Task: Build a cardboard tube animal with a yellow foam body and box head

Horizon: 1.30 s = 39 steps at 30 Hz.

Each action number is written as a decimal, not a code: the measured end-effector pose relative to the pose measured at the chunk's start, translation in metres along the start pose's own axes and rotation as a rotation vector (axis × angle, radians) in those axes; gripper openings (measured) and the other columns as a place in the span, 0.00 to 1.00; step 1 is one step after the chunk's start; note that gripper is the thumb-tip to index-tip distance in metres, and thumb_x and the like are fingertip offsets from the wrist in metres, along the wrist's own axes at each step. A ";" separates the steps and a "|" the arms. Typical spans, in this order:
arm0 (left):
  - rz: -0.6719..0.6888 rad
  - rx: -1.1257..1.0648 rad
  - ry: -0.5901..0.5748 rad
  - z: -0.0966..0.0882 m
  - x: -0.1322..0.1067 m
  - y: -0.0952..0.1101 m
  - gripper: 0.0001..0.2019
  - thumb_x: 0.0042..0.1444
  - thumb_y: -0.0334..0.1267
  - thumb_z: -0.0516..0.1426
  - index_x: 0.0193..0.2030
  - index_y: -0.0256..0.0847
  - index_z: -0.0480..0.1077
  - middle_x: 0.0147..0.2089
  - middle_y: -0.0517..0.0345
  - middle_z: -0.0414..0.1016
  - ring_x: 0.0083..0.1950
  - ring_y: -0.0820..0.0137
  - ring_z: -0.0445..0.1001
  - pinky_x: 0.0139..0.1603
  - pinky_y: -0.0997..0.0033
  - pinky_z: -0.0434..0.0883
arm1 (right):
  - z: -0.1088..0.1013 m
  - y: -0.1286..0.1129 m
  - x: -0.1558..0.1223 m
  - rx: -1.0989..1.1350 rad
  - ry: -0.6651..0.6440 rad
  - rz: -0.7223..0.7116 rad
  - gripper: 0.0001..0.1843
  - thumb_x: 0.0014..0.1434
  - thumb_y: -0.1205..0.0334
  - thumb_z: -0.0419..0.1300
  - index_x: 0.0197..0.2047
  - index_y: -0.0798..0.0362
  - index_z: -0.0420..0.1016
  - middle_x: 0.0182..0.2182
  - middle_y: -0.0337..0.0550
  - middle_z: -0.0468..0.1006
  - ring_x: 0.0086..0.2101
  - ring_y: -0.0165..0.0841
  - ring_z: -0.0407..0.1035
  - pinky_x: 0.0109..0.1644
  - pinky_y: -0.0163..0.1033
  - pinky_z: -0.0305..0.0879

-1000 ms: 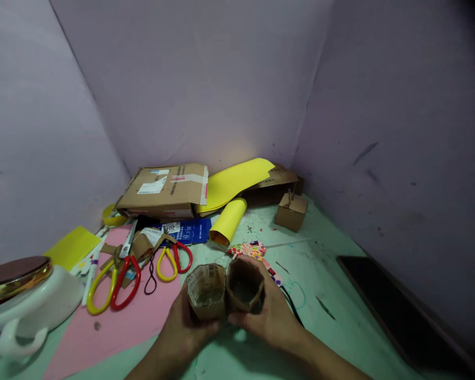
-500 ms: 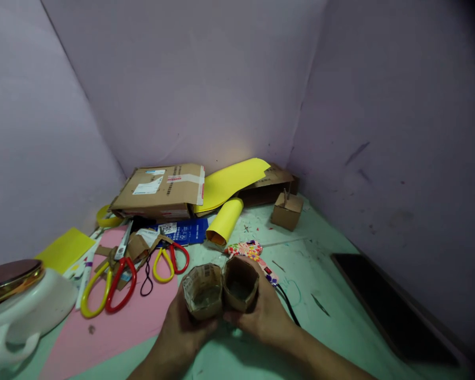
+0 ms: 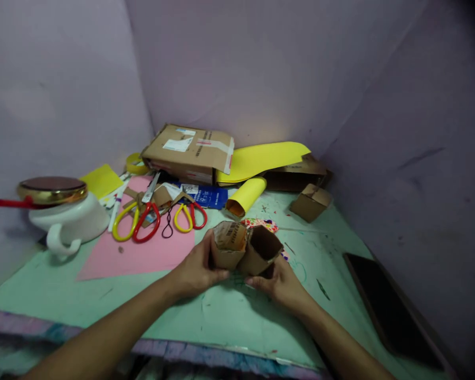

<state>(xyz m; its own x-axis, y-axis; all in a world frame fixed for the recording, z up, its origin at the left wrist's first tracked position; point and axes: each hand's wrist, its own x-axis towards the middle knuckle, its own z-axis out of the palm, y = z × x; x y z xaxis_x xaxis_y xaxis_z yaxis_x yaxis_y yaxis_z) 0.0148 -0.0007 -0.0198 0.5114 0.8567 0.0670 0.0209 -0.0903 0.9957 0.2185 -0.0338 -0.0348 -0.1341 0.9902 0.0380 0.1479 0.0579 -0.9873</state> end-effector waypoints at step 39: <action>-0.093 -0.054 -0.128 -0.029 -0.003 0.022 0.31 0.40 0.32 0.63 0.55 0.35 0.64 0.53 0.41 0.73 0.55 0.50 0.70 0.52 0.50 0.69 | -0.022 -0.020 -0.018 0.034 0.154 0.078 0.31 0.37 0.51 0.74 0.44 0.50 0.71 0.42 0.48 0.81 0.44 0.48 0.74 0.46 0.48 0.72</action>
<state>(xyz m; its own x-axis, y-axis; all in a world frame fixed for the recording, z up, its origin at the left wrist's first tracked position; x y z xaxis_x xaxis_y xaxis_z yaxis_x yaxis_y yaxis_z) -0.0109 0.0096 0.0034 0.6144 0.7884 -0.0305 0.0284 0.0165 0.9995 0.2395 -0.0505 -0.0119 0.0289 0.9994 -0.0184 0.1184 -0.0217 -0.9927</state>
